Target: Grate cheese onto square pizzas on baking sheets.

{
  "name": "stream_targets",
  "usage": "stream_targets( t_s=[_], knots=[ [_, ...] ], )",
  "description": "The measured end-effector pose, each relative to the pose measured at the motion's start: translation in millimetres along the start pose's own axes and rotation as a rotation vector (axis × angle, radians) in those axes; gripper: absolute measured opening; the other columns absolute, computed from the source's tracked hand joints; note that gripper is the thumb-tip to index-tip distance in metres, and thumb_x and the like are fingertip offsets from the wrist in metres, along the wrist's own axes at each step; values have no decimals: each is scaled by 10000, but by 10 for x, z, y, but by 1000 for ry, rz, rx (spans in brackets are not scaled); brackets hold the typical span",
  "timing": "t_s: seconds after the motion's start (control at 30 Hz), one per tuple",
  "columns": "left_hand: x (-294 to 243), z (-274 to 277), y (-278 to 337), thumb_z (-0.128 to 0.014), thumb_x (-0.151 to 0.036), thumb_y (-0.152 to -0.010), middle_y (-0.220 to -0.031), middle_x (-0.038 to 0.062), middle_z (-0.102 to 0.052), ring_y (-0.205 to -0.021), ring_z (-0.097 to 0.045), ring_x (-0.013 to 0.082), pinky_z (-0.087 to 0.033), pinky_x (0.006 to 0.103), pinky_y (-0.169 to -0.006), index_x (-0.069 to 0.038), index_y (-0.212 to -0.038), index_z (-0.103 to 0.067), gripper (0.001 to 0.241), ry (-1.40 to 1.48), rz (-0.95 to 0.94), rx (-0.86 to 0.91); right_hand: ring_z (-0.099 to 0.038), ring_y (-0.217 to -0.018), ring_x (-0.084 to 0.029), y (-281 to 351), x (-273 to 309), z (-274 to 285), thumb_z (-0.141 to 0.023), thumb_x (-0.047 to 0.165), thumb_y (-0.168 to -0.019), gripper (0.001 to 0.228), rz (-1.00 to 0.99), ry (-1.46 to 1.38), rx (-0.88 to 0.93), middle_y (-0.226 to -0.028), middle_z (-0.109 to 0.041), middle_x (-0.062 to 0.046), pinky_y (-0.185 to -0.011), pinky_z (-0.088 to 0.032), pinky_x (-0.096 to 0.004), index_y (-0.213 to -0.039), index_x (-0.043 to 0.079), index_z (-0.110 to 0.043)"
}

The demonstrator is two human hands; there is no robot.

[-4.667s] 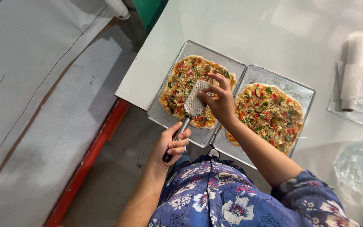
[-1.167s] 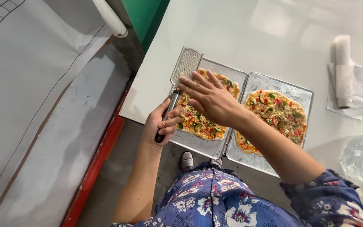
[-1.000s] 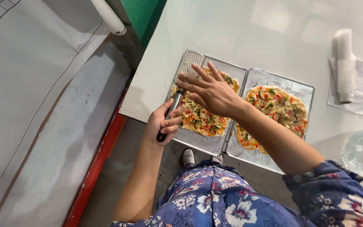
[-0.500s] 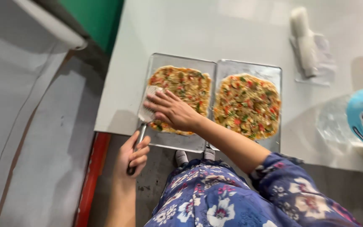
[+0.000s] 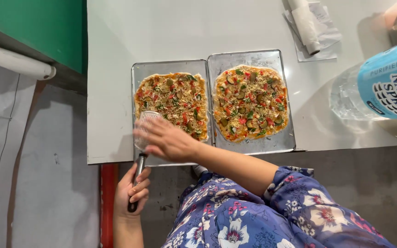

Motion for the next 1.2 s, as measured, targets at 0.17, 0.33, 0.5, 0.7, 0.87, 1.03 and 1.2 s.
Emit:
stream_targets(
  t_s=[0.17,0.33,0.5,0.7,0.87,1.03,1.2],
  knots=[
    [25,155,-26,-357,-266,-1170,-794,24,-387,-449,-361,23,-351,155,-313,-14,-1235,-352,260,-8,61,33,-194,-1535,-400,42,-524,145,-351,395,-1124,490,-372,-39,-88,-1662,-291,-226,-1233,-154,-512,-1555,216,-500],
    [169,-293,-20,-372,-268,-1126,-772,38,-395,-446,-366,26,-363,151,-314,26,-1451,-380,438,8,87,114,-549,-1319,-230,113,-952,-232,-436,332,-1128,477,-519,-1357,-133,-1439,-579,-119,-1114,-439,-406,-1531,81,-483],
    [147,20,-237,-377,-274,-1133,-787,38,-407,-466,-384,35,-373,166,-328,53,-1398,-412,423,42,149,115,-669,-1139,-167,158,-738,-428,-491,243,-1075,407,-612,-2025,-347,-1268,-676,-79,-1003,-540,-350,-1458,112,-532],
    [85,-29,-532,-380,-293,-1148,-795,28,-432,-494,-401,41,-377,172,-363,49,-1286,-475,381,19,149,113,-693,-1074,-245,329,-484,-448,-435,445,-1118,479,-686,-2175,-11,-1214,-708,-114,-987,-531,-396,-1314,40,-601],
    [-50,-328,-658,-426,-317,-1135,-767,18,-444,-501,-419,28,-397,160,-376,53,-1260,-498,397,-126,22,156,-733,-1085,-316,407,-942,-217,-331,543,-1082,709,-744,-1468,69,-1176,-739,-243,-1002,-567,-447,-1231,-57,-678],
    [-221,-582,-521,-465,-315,-1139,-774,9,-443,-513,-425,25,-404,152,-386,23,-1228,-508,352,-118,-52,250,-701,-1140,-232,346,-901,507,-475,375,-1045,455,-569,-739,299,-1325,-675,-120,-1000,-553,-388,-1278,45,-684],
    [-241,-690,-436,-490,-302,-1136,-757,-4,-431,-488,-398,10,-366,143,-361,12,-1187,-528,320,-222,-60,205,-755,-909,-239,228,-772,892,-616,166,-979,271,-470,-179,258,-1105,-772,-125,-841,-599,-401,-1213,120,-744]
  ],
)
Point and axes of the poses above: each hand's wrist, its own y-axis away from the middle knuckle, its own z-axis out of the back of the hand, x = y × z, the point moved 7 cm from there along -y, towards the middle knuckle
